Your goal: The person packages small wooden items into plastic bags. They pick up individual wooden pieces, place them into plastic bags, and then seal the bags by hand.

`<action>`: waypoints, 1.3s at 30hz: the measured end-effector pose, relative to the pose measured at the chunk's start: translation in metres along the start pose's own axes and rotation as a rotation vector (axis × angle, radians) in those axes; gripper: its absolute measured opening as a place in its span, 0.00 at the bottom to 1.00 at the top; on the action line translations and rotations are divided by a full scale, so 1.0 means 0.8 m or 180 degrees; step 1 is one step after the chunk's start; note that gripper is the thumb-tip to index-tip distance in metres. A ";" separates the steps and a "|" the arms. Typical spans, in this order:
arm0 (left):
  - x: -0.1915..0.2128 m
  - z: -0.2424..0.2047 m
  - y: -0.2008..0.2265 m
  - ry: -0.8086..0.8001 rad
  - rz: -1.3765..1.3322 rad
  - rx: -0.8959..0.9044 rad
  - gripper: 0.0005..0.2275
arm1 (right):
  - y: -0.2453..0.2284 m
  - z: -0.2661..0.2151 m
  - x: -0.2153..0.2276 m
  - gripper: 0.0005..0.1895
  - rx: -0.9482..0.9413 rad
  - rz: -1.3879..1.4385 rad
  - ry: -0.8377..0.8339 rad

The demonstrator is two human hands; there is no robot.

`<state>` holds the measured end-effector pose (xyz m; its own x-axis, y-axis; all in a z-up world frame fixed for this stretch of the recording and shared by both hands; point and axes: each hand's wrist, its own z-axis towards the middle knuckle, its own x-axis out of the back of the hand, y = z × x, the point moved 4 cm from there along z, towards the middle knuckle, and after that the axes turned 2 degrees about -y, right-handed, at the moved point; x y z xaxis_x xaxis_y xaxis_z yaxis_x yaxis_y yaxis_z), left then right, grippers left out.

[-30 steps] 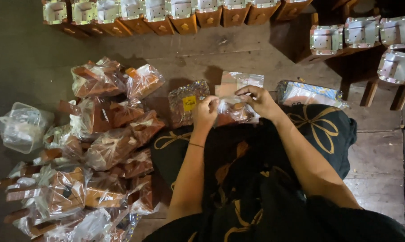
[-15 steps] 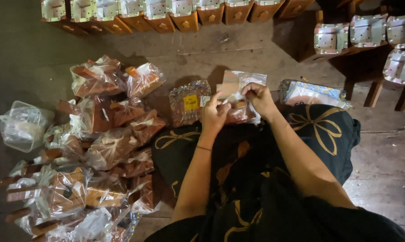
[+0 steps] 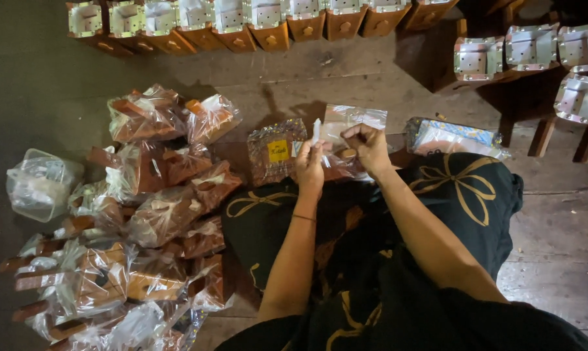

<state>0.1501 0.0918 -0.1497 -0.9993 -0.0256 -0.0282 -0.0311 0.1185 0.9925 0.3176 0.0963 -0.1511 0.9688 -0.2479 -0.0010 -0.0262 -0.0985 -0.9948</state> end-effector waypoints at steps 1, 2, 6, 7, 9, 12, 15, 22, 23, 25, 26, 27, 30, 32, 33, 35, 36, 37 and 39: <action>0.006 0.001 -0.007 0.0001 0.0002 0.0002 0.10 | -0.023 -0.009 -0.006 0.05 -0.0003 0.0002 -0.0001; 0.009 0.002 -0.011 -0.0100 0.0280 -0.0134 0.12 | -0.043 -0.018 -0.012 0.06 -0.0189 0.0145 -0.0029; 0.011 0.009 0.000 -0.0303 0.1424 -0.0725 0.10 | -0.096 -0.025 -0.024 0.09 -0.0359 0.0386 -0.0351; 0.014 0.013 -0.011 -0.0304 0.1423 -0.0725 0.10 | -0.087 -0.022 -0.020 0.09 -0.0359 0.0385 -0.0350; 0.014 0.020 -0.029 -0.0362 0.2226 -0.1163 0.07 | -0.073 -0.017 -0.019 0.15 -0.0193 0.0090 -0.0699; 0.009 0.017 -0.025 -0.0443 0.2620 -0.1407 0.07 | -0.080 -0.010 -0.015 0.11 -0.0387 0.0112 -0.0788; 0.012 0.009 0.002 -0.0733 0.2348 -0.1228 0.09 | -0.055 -0.003 -0.023 0.05 -0.0225 0.0331 -0.0601; 0.024 0.018 0.042 -0.1436 0.1144 0.0263 0.18 | -0.071 -0.027 -0.020 0.11 -0.0146 0.0813 -0.0240; 0.025 0.021 0.047 -0.1461 0.1246 0.0176 0.17 | -0.062 -0.024 -0.015 0.10 -0.0043 0.0408 -0.0570; 0.027 0.027 0.044 -0.1475 0.1344 0.0097 0.18 | -0.042 -0.019 -0.005 0.10 0.0051 -0.0003 -0.0910; 0.027 0.032 0.036 -0.1392 0.1318 0.0269 0.17 | -0.037 -0.019 -0.004 0.14 0.0297 -0.0315 -0.1349; 0.027 0.037 0.028 -0.1309 0.1292 0.0441 0.17 | -0.030 -0.019 -0.003 0.18 0.0542 -0.0630 -0.1788; 0.028 0.034 0.014 -0.1397 0.0914 0.0341 0.17 | -0.046 -0.019 -0.005 0.14 0.0885 -0.1427 -0.1937; 0.030 0.039 0.002 -0.1294 0.0680 0.0221 0.13 | -0.079 -0.032 -0.013 0.14 0.0845 -0.1890 -0.1806; 0.032 0.042 -0.003 -0.1185 0.0446 0.0103 0.09 | -0.095 -0.037 -0.017 0.14 0.0800 -0.2347 -0.1672; 0.038 0.036 0.004 -0.1241 0.0541 0.0027 0.10 | -0.072 -0.037 -0.010 0.17 0.0868 -0.2502 -0.1629; 0.042 0.030 0.007 -0.1293 0.0637 -0.0043 0.13 | -0.061 -0.038 -0.007 0.19 0.0932 -0.2653 -0.1590; 0.042 0.028 0.026 -0.1286 0.0641 -0.0032 0.13 | -0.048 -0.038 -0.006 0.19 0.0927 -0.2647 -0.1600; 0.037 0.025 0.064 -0.1548 0.1508 -0.0098 0.18 | -0.027 -0.034 -0.002 0.12 0.0904 -0.2151 -0.1534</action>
<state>0.1184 0.1169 -0.1020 -0.8012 0.4724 0.3674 0.4061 -0.0217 0.9136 0.3100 0.0724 -0.1265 0.7551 0.2174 0.6186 0.5912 0.1822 -0.7857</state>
